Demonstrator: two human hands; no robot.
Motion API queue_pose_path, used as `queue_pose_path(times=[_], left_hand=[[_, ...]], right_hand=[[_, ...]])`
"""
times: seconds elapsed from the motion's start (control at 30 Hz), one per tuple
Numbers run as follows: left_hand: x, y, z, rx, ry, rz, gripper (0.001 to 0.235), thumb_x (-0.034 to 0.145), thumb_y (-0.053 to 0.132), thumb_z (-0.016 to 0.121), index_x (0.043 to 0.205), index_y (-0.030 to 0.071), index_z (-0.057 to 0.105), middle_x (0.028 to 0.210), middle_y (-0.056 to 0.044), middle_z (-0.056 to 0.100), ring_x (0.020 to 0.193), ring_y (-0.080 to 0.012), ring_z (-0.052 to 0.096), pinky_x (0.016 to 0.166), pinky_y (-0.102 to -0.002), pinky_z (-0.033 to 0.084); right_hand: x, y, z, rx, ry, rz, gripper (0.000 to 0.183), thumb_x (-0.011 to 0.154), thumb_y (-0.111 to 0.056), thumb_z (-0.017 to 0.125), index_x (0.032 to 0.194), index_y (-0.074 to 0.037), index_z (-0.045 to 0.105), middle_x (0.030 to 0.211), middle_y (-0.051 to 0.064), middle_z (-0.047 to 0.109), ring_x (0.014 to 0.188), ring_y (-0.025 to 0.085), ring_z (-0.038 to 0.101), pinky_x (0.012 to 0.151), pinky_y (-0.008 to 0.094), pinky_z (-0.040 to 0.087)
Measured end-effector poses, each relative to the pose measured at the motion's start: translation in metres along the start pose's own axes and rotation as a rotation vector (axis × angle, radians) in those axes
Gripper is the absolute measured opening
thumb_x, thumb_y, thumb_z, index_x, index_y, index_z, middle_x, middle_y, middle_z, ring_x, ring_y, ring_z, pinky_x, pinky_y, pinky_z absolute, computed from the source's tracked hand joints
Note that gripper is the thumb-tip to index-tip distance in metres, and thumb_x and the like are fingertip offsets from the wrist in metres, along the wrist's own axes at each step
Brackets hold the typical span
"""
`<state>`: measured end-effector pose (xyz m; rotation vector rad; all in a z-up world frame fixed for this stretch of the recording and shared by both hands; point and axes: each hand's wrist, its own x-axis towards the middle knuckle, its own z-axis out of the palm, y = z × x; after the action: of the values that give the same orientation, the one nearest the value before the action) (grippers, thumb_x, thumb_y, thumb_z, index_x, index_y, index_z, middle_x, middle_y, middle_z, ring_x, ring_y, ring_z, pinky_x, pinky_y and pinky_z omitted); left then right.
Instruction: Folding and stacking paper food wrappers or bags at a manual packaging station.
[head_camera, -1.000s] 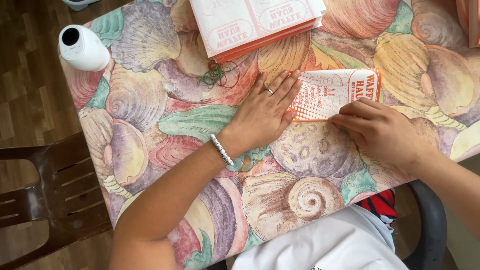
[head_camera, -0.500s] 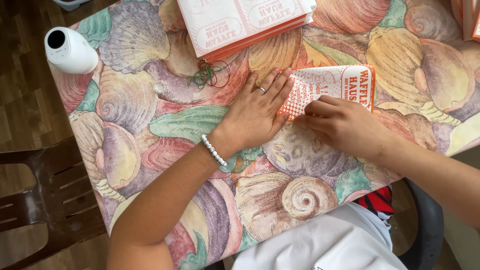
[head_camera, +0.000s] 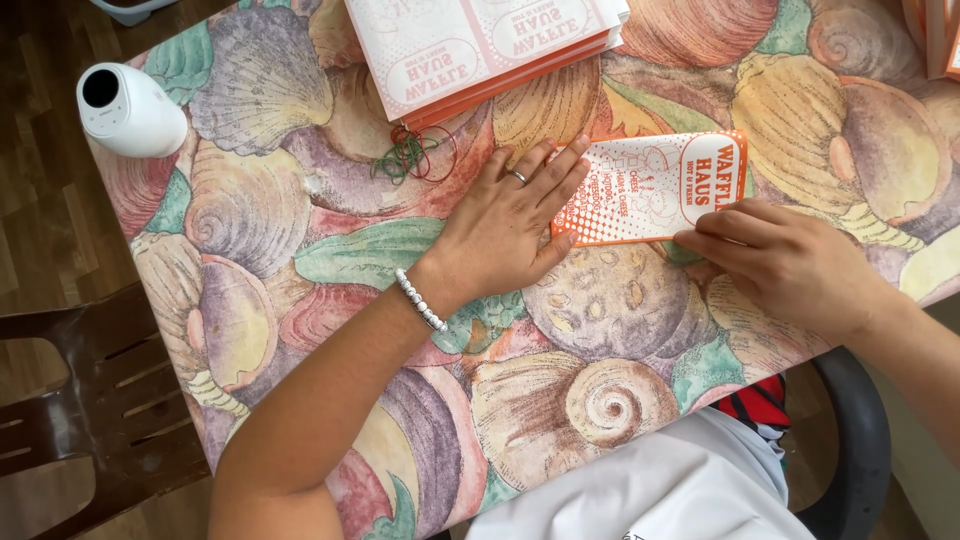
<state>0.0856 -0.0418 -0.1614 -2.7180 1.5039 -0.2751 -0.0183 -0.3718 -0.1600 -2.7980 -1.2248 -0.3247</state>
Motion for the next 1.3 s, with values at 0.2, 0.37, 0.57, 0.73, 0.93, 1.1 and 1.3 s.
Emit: queue_pose_path(times=[0.2, 0.37, 0.57, 0.73, 0.93, 1.1, 1.3], left_hand=[[0.008, -0.002, -0.008, -0.003, -0.04, 0.027, 0.075, 0.099, 0.058, 0.039, 0.156, 0.009, 0.041, 0.165, -0.01, 0.032, 0.139, -0.0288, 0.046, 0.108, -0.053, 0.036], [0.013, -0.003, -0.015, -0.019, -0.034, 0.04, 0.073, 0.096, 0.056, 0.042, 0.152, 0.009, 0.047, 0.161, -0.009, 0.041, 0.131, -0.0281, 0.05, 0.104, -0.051, 0.039], [0.012, -0.006, -0.02, -0.086, 0.033, 0.038, 0.07, 0.093, 0.052, 0.048, 0.146, 0.008, 0.053, 0.156, -0.009, 0.049, 0.124, -0.0275, 0.053, 0.102, -0.05, 0.039], [0.013, -0.003, -0.022, -0.045, 0.042, 0.031, 0.067, 0.092, 0.05, 0.048, 0.145, 0.008, 0.054, 0.155, -0.01, 0.049, 0.122, -0.0277, 0.055, 0.098, -0.052, 0.041], [0.009, 0.008, -0.023, -0.096, 0.048, 0.028, 0.058, 0.093, 0.04, 0.054, 0.147, 0.018, 0.053, 0.157, -0.025, 0.041, 0.133, -0.0422, 0.05, 0.107, -0.058, 0.037], [0.005, 0.01, -0.019, -0.135, -0.014, -0.028, 0.061, 0.099, 0.041, 0.05, 0.155, 0.017, 0.044, 0.163, -0.022, 0.03, 0.147, -0.0392, 0.04, 0.118, -0.063, 0.029], [0.006, -0.003, -0.033, -0.159, -0.204, -0.031, 0.073, 0.102, 0.059, 0.041, 0.158, 0.013, 0.032, 0.166, -0.015, 0.025, 0.152, -0.0251, 0.029, 0.12, -0.066, 0.015]], right_hand=[[0.058, 0.001, -0.017, 0.125, -0.038, 0.222, 0.029, 0.103, -0.025, 0.059, 0.124, -0.011, 0.074, 0.081, 0.001, 0.074, 0.067, 0.023, 0.071, 0.05, 0.042, 0.055], [0.112, 0.011, 0.008, -0.169, -0.117, 0.183, 0.038, 0.104, -0.027, 0.056, 0.138, -0.013, 0.067, 0.087, -0.005, 0.077, 0.067, 0.019, 0.073, 0.044, 0.035, 0.054], [0.116, 0.019, -0.007, -0.172, -0.344, 0.376, 0.034, 0.112, -0.027, 0.046, 0.082, -0.02, 0.061, 0.049, -0.011, 0.051, 0.044, 0.007, 0.048, 0.043, 0.022, 0.041], [0.051, 0.046, -0.011, -0.309, -0.331, 0.545, 0.043, 0.112, -0.031, 0.052, 0.07, -0.027, 0.063, 0.056, -0.012, 0.061, 0.052, 0.01, 0.056, 0.046, 0.022, 0.042], [0.033, 0.007, -0.024, -0.282, 0.112, 0.275, 0.002, 0.105, -0.015, 0.079, 0.105, -0.013, 0.079, 0.099, 0.005, 0.074, 0.082, 0.02, 0.068, 0.061, 0.029, 0.051], [0.033, -0.032, -0.018, -0.102, 0.076, 0.021, 0.032, 0.099, -0.013, 0.065, 0.129, -0.003, 0.069, 0.104, 0.005, 0.06, 0.088, 0.02, 0.062, 0.077, 0.034, 0.057], [0.039, -0.024, -0.023, 0.151, 0.059, 0.096, 0.016, 0.094, -0.01, 0.066, 0.106, -0.008, 0.077, 0.1, 0.005, 0.071, 0.088, 0.024, 0.066, 0.077, 0.039, 0.058]])
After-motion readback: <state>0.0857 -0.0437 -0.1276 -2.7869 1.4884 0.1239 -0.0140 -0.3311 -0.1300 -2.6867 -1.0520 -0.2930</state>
